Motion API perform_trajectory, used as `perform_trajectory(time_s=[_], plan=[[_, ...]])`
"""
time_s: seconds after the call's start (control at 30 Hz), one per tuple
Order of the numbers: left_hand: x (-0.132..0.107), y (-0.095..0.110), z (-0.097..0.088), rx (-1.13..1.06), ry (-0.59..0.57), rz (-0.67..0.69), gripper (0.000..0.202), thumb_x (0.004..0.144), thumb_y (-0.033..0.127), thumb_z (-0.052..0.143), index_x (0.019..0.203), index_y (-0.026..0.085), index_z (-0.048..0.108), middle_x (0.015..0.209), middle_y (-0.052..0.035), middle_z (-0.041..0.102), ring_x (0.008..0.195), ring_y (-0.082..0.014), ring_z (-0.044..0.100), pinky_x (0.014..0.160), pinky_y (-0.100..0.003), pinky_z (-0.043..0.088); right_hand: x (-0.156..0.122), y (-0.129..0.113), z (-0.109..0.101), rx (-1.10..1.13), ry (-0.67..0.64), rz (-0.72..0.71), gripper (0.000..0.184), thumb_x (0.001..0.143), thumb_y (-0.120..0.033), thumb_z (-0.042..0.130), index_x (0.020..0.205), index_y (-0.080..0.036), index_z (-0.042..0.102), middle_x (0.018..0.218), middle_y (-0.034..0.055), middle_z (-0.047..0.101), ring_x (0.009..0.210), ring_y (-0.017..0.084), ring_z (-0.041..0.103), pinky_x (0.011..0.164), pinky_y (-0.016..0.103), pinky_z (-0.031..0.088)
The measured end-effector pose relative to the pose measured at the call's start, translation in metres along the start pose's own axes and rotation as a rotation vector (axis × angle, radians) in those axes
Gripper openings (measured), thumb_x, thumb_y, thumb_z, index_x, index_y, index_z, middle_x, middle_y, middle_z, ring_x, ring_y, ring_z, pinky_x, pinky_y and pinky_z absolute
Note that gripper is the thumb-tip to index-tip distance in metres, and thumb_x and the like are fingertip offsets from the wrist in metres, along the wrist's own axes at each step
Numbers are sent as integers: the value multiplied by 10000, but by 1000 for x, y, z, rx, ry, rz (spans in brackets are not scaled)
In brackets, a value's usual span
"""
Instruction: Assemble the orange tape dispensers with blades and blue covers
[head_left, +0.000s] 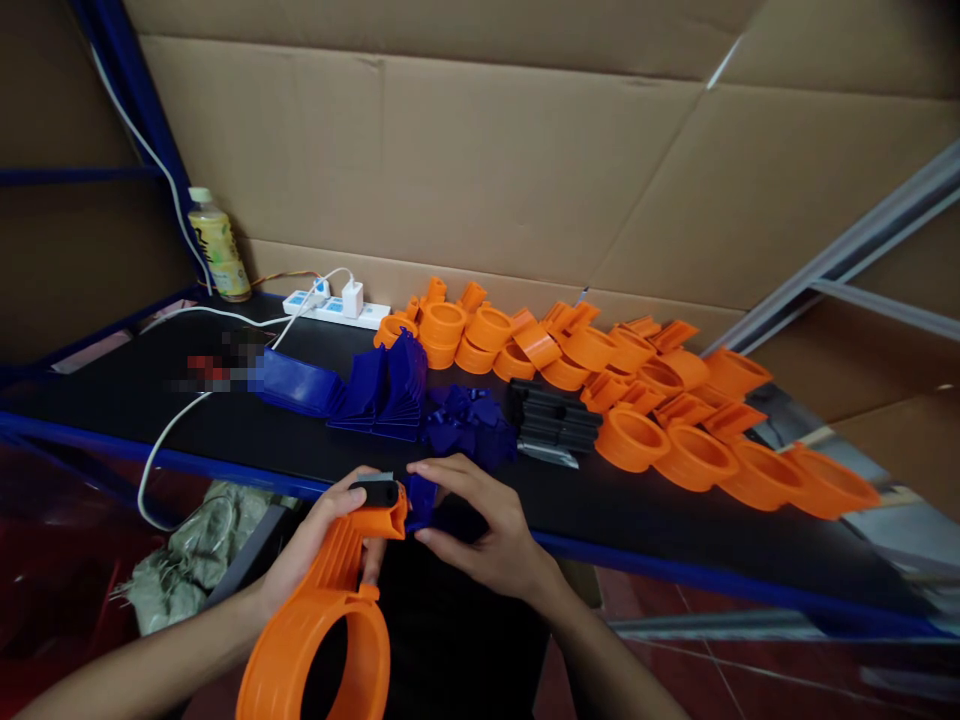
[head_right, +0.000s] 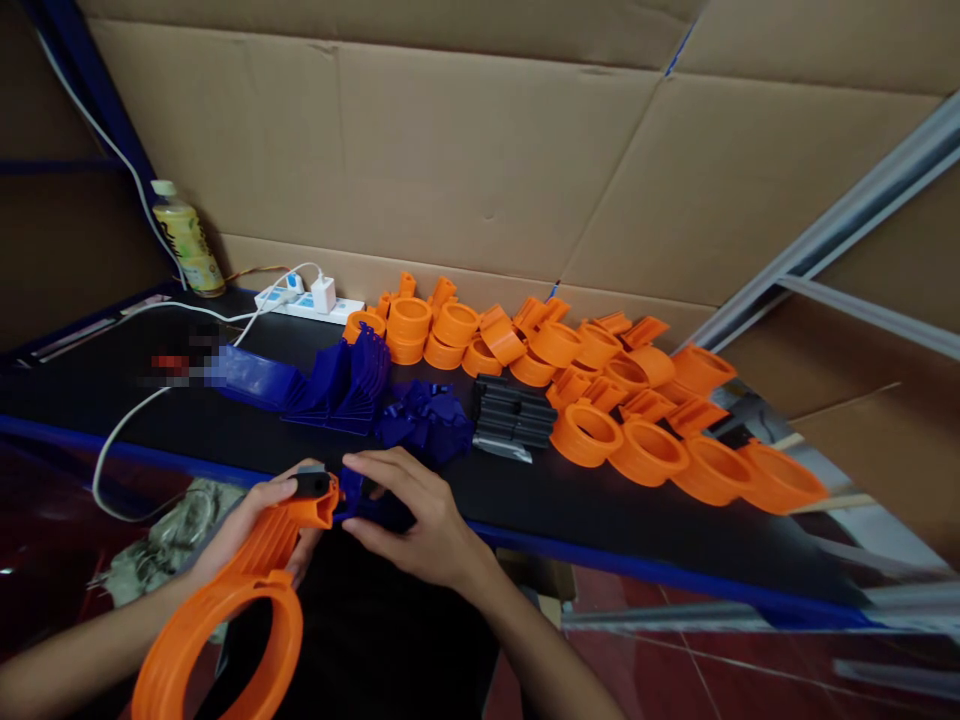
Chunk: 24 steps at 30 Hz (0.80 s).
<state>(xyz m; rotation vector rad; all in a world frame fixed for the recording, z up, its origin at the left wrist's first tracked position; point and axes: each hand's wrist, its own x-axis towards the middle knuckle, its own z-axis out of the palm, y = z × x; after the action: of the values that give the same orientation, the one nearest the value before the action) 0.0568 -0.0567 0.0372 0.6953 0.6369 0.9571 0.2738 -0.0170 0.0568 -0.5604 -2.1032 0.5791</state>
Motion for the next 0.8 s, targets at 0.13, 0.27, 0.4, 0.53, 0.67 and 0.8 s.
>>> perform_trajectory(time_s=[0.13, 0.27, 0.4, 0.53, 0.67, 0.8], plan=[[-4, -1, 8, 48, 143, 111, 224, 917, 395, 577, 1045, 210, 579, 522, 7, 664, 406, -147, 593, 456, -214, 477, 2, -7, -4, 51, 7, 157, 496, 906, -333, 667, 1383, -228, 579, 1040, 72, 680, 776, 148, 624, 712, 290, 559], [-4, -8, 11, 106, 223, 167, 237, 927, 373, 596, 1091, 209, 549, 533, 18, 671, 440, -145, 614, 520, -218, 488, 3, -18, -3, 47, -51, 327, 441, 903, -344, 681, 1330, -242, 635, 931, 36, 662, 732, 124, 590, 599, 221, 508], [-2, -13, 7, 183, 211, 171, 252, 939, 377, 589, 1111, 207, 523, 519, 26, 663, 438, -147, 618, 518, -216, 469, 3, -27, 1, 54, -42, 432, 402, 884, -374, 709, 1256, -227, 669, 906, 25, 701, 714, 120, 605, 590, 221, 493], [-1, -14, 6, 220, 208, 160, 256, 939, 366, 599, 1127, 234, 486, 532, 51, 647, 453, -152, 628, 531, -230, 485, 2, -28, 3, 77, -48, 542, 368, 865, -387, 729, 1188, -216, 694, 908, 25, 735, 709, 122, 638, 609, 231, 504], [-1, -15, 7, 281, 202, 157, 242, 960, 367, 564, 1146, 228, 493, 541, 49, 639, 472, -149, 631, 542, -232, 489, 1, -23, 5, 201, -57, 647, 377, 868, -415, 720, 1174, -197, 692, 888, 35, 742, 686, 129, 663, 590, 233, 526], [-2, -16, 7, 317, 191, 142, 242, 965, 374, 550, 1144, 216, 511, 557, 37, 651, 481, -142, 631, 531, -218, 477, 0, -19, 7, 354, -66, 729, 393, 865, -439, 720, 1150, -170, 684, 817, 27, 737, 604, 118, 645, 558, 231, 539]])
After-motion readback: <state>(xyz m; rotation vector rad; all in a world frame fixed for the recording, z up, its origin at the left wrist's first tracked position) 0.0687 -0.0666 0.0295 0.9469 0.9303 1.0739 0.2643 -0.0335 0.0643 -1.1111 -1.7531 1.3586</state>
